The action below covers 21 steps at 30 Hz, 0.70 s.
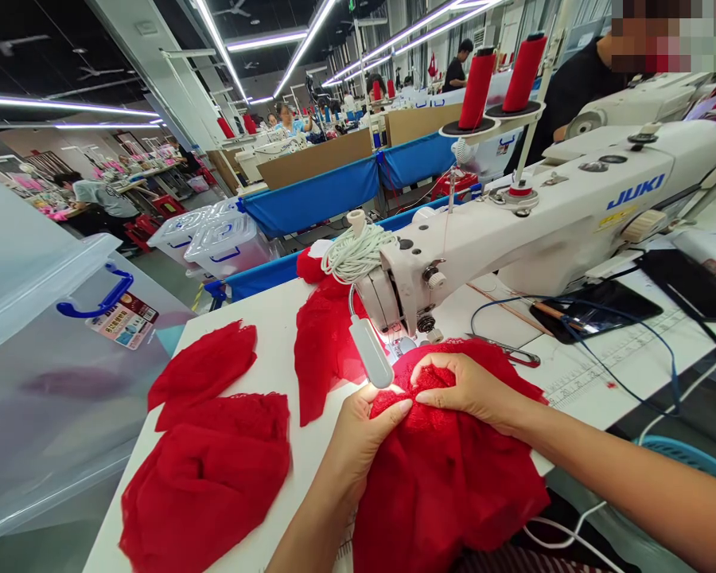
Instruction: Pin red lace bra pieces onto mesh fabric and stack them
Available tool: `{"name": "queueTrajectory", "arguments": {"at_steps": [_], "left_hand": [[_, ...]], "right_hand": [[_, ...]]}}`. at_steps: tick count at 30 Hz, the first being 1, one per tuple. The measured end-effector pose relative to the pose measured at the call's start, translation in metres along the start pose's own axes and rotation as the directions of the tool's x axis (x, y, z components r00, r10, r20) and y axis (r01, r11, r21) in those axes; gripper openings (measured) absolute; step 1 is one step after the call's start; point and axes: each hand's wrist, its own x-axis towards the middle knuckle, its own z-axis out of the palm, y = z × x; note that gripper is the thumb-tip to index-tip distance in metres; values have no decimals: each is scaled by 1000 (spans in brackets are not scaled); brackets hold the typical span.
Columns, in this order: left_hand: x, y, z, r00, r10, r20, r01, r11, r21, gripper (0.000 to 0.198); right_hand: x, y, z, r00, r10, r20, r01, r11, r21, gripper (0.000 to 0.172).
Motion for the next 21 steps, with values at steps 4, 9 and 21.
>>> {"name": "queueTrajectory", "arguments": {"at_steps": [4,9,21], "left_hand": [[-2,3,-1,999,-26,42,27,999,-25,35],[-6,14,-14,978,-95,186,90,995,36,25],[-8,14,-40,958,-120,260,120,993,17,29]], "right_hand": [[-1,-5,1,1000,31,6,-31,999,27,13],[-4,-12,0,990,106,88,-120,978,172,12],[-10,-8,-4,989,-6,150,-8,995,95,12]]}}
